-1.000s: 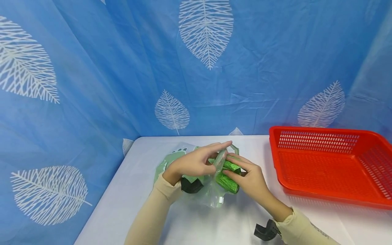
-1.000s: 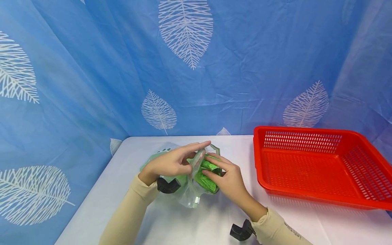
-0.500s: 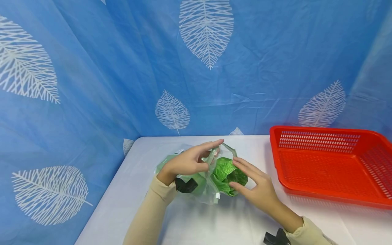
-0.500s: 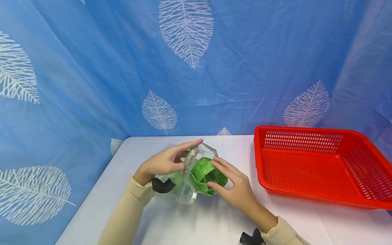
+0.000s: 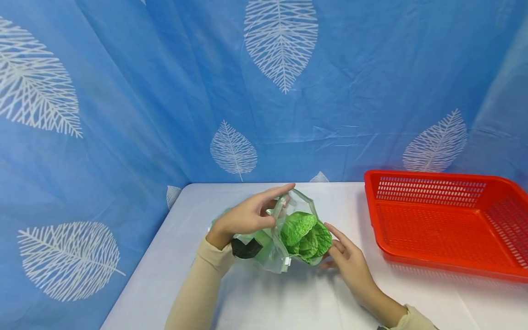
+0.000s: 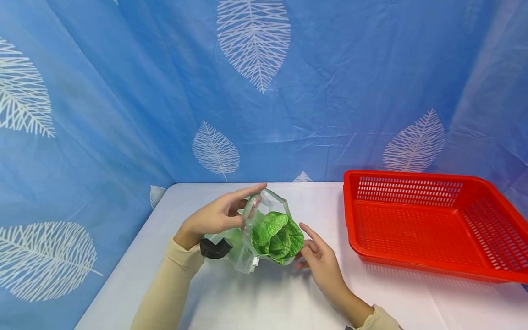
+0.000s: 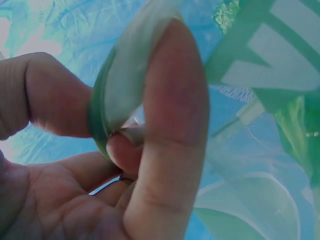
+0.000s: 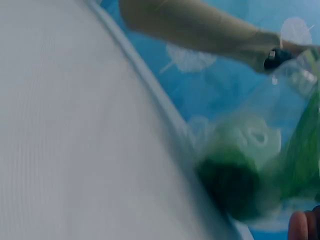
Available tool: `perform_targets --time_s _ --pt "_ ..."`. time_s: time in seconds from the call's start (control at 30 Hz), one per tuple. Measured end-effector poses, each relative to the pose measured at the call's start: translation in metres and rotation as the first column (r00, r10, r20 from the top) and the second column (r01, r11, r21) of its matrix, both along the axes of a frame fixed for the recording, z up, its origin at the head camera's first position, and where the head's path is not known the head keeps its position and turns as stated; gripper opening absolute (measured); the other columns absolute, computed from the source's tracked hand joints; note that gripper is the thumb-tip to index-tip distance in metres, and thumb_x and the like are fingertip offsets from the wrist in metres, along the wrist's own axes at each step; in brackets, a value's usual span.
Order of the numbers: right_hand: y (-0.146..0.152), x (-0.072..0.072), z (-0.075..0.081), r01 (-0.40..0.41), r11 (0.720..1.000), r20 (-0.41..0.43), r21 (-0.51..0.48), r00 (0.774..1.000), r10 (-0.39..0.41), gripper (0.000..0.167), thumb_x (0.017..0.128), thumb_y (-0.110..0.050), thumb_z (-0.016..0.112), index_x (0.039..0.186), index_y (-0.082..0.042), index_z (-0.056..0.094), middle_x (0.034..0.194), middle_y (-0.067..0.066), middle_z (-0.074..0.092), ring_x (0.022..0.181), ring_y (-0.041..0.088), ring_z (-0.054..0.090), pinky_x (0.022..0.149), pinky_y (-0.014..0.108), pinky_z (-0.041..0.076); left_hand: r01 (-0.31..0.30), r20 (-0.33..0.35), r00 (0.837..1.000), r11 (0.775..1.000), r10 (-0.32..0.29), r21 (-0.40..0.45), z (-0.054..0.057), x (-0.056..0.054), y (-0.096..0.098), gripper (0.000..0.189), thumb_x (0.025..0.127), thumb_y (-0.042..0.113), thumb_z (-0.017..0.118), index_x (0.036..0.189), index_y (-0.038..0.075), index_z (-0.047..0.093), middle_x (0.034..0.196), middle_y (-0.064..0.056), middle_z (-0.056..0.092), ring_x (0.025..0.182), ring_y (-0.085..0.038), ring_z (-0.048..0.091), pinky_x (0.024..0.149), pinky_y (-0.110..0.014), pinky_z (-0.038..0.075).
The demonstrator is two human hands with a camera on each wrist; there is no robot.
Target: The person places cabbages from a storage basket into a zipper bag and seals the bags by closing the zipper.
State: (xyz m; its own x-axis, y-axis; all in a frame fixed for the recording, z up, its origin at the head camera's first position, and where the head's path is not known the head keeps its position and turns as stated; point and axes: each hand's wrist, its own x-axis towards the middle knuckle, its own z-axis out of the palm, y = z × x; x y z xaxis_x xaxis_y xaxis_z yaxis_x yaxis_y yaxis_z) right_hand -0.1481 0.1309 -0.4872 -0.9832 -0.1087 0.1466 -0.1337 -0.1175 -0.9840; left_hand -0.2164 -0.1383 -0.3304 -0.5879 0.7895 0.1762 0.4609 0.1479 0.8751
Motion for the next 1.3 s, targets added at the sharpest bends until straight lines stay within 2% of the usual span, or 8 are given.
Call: perform_targets --time_s 0.13,0.3,0.43,0.67,0.87,1.1,1.23,1.3 --pt "-0.008 0.007 0.007 -0.058 0.995 0.035 -0.081 0.998 0.061 0.064 0.105 -0.01 0.055 0.163 -0.012 0.028 0.097 0.006 0.068 0.087 0.018 0.068 0.076 0.038 0.06 0.004 0.021 1.0 1.0 -0.004 0.019 0.0 -0.001 -0.004 0.088 0.085 -0.014 0.047 0.165 0.009 0.017 0.169 -0.003 0.018 0.107 -0.034 0.058 0.065 -0.042 0.056" --pt "-0.015 0.007 0.016 -0.13 0.985 -0.073 -0.11 0.99 0.123 0.071 0.102 -0.001 0.056 0.164 -0.014 0.024 0.099 0.008 0.065 0.089 0.017 0.067 0.081 0.036 0.059 0.013 0.051 0.999 0.998 -0.016 0.06 0.0 -0.004 -0.009 0.086 0.088 -0.013 0.045 0.165 0.011 0.017 0.17 0.001 0.015 0.101 -0.039 0.056 0.069 -0.043 0.059" --pt "-0.017 0.003 0.025 -0.152 0.983 -0.137 -0.1 0.981 0.138 0.073 0.101 0.003 0.057 0.164 -0.015 0.024 0.101 0.008 0.069 0.088 0.018 0.067 0.082 0.033 0.058 0.024 0.079 0.996 0.996 -0.03 0.082 0.001 -0.004 -0.012 0.085 0.089 -0.013 0.045 0.165 0.01 0.016 0.17 0.002 0.014 0.108 -0.045 0.055 0.068 -0.047 0.06" --pt "-0.016 -0.003 0.056 -0.112 0.99 -0.226 -0.083 0.97 0.09 0.072 0.099 0.007 0.057 0.162 -0.016 0.031 0.097 0.008 0.065 0.085 0.017 0.063 0.08 0.028 0.057 -0.004 0.109 0.994 0.992 -0.01 0.124 0.008 -0.001 -0.021 0.081 0.091 -0.009 0.044 0.165 0.016 0.021 0.158 -0.011 0.033 0.091 -0.039 0.058 0.069 -0.05 0.06" --pt "-0.012 -0.009 0.091 -0.029 1.0 -0.328 -0.003 0.944 0.026 0.062 0.098 0.009 0.055 0.156 -0.009 0.044 0.096 0.01 0.064 0.079 0.018 0.063 0.076 0.025 0.056 -0.044 0.083 0.996 0.988 0.032 0.148 0.027 0.005 -0.032 0.08 0.09 -0.01 0.041 0.164 0.013 0.023 0.168 -0.003 0.021 0.106 -0.042 0.061 0.069 -0.049 0.06" --pt "-0.002 -0.023 0.144 0.054 0.983 -0.385 0.176 0.923 0.018 0.05 0.097 0.007 0.054 0.142 -0.012 0.063 0.088 0.01 0.062 0.069 0.019 0.057 0.062 0.025 0.05 -0.086 -0.027 0.996 0.99 0.09 0.113 0.052 0.012 -0.039 0.078 0.091 -0.007 0.045 0.164 0.013 0.026 0.163 -0.006 0.029 0.092 -0.027 0.06 0.069 -0.043 0.06" --pt "0.007 -0.031 0.174 0.034 0.938 -0.335 0.345 0.938 0.089 0.044 0.099 -0.001 0.053 0.135 -0.019 0.07 0.076 0.007 0.055 0.064 0.02 0.048 0.048 0.03 0.036 -0.139 -0.066 0.987 0.986 0.145 0.091 0.063 0.014 -0.039 0.08 0.088 -0.009 0.044 0.163 0.015 0.03 0.13 -0.014 0.054 0.075 -0.024 0.049 0.058 -0.031 0.046" --pt "0.013 -0.035 0.188 0.018 0.913 -0.297 0.407 0.948 0.113 0.044 0.099 -0.004 0.052 0.134 -0.022 0.071 0.071 0.006 0.049 0.059 0.02 0.04 0.044 0.033 0.028 -0.152 -0.079 0.984 0.984 0.16 0.09 0.068 0.015 -0.04 0.079 0.088 -0.009 0.043 0.162 0.015 0.031 0.113 -0.018 0.052 0.068 -0.023 0.04 0.056 -0.03 0.037"
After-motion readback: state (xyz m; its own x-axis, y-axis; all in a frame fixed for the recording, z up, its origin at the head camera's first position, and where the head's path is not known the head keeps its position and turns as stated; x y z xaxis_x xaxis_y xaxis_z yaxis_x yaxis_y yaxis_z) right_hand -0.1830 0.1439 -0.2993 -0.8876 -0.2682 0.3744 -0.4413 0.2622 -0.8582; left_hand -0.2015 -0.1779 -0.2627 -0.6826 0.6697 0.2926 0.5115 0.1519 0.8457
